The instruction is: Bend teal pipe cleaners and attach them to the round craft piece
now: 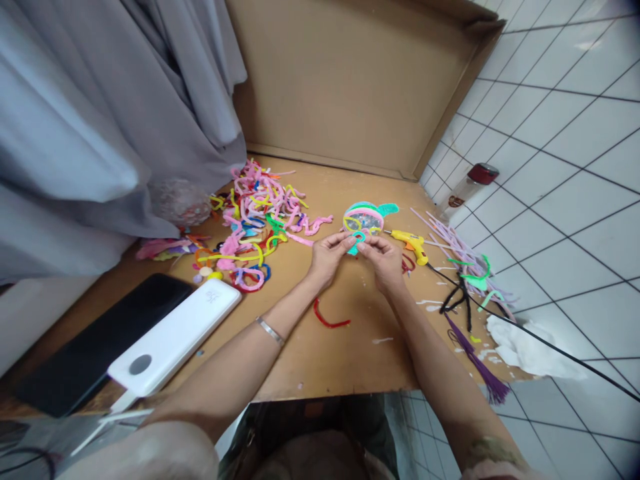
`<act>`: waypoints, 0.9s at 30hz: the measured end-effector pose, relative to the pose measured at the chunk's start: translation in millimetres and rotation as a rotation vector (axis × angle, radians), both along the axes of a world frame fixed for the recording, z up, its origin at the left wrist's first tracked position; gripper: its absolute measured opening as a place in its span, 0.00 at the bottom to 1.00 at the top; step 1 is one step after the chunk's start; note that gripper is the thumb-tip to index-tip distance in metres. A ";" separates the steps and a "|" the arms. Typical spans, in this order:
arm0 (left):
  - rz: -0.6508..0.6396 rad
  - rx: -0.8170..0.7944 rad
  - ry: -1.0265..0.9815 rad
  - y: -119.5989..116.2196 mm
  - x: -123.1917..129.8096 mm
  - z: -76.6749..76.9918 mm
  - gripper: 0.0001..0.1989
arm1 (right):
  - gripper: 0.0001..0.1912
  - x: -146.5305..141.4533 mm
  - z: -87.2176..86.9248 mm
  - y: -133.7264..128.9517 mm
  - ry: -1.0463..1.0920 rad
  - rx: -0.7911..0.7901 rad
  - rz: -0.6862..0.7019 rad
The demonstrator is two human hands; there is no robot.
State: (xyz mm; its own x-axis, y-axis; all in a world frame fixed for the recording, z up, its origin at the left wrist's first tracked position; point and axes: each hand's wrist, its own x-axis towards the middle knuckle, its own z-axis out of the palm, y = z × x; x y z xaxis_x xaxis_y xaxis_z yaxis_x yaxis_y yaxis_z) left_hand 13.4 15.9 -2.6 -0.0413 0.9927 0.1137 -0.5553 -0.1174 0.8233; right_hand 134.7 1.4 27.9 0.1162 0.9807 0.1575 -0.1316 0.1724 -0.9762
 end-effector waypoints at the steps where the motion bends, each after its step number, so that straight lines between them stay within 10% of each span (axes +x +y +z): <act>1: 0.011 0.010 0.016 0.0 -0.2 -0.1 0.22 | 0.22 0.1 0.1 0.1 -0.007 0.001 -0.002; 27: 0.076 0.206 0.285 -6.7 -9.1 7.8 0.20 | 0.22 3.0 -6.4 3.2 -0.029 0.027 0.044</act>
State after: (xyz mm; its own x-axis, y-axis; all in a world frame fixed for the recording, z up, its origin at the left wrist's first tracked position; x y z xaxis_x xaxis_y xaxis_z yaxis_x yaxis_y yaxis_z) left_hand 4.2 9.2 5.2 -0.0516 0.9432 0.3283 -0.2906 -0.3287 0.8986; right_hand 137.7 4.6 21.5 0.0681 0.9800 0.1871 -0.1117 0.1938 -0.9746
